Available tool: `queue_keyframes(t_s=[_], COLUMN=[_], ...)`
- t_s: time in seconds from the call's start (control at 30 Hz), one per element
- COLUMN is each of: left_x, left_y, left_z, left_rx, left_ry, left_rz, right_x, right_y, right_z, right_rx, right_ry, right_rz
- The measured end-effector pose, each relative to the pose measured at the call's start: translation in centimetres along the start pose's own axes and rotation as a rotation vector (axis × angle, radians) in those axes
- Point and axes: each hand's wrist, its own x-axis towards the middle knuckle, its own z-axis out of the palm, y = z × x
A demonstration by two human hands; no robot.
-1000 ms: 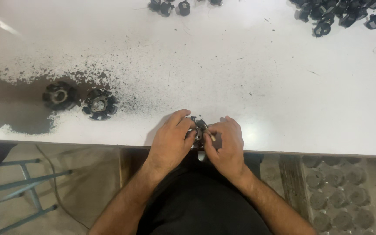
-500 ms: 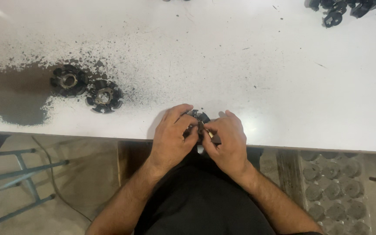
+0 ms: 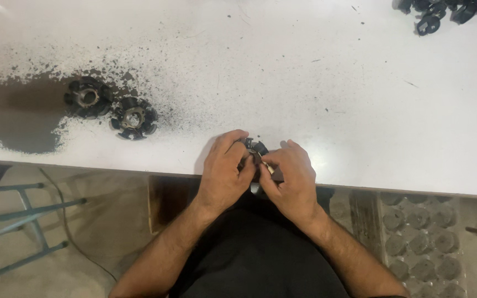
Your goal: The person sits at a workbench assembling small black plastic impeller-like parts, fitting each component onto a hub by hand and using a small stick-like tool to press or adjust pieces. Finished assemblies are set on the table, and the person reaches for the next unassembled part to repeat the process.
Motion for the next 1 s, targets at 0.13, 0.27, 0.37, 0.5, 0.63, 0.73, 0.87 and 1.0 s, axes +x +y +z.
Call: queue_keyframes(t_s=[0.13, 0.27, 0.37, 0.5, 0.63, 0.73, 0.87, 1.0], left_x=[-0.1, -0.3, -0.4, -0.6, -0.4, -0.3, 0.1, 1.0], left_y=[-0.4, -0.7, -0.9, -1.0, -0.7, -0.2, 0.1, 0.3], left_z=[0.3, 0.6, 0.7, 0.8, 0.4, -0.7, -2.7, -3.5], left_rx=[-0.02, -0.009, -0.002, 0.007, -0.011, -0.135, 0.047, 0.108], left_ry=[0.023, 0.028, 0.011, 0.042, 0.031, 0.035, 0.208, 0.006], left_rz=[0.008, 0.026, 0.033, 0.043, 0.04, -0.077, 0.039, 0.09], right_x=[-0.2, -0.4, -0.3, 0.0, 0.2, 0.0, -0.5, -0.5], right_y=[0.1, 0.0, 0.0, -0.4, -0.9, -1.0, -0.5, 0.1], right_z=[0.2, 0.4, 0.5, 0.5, 0.3, 0.2, -0.2, 0.5], right_rx=[0.025, -0.018, -0.056, -0.115, -0.143, -0.107, -0.054, -0.057], right_ry=[0.032, 0.041, 0.038, 0.003, -0.034, 0.018, 0.13, 0.13], right_rz=[-0.036, -0.067, -0.094, -0.095, -0.07, -0.075, -0.049, 0.028])
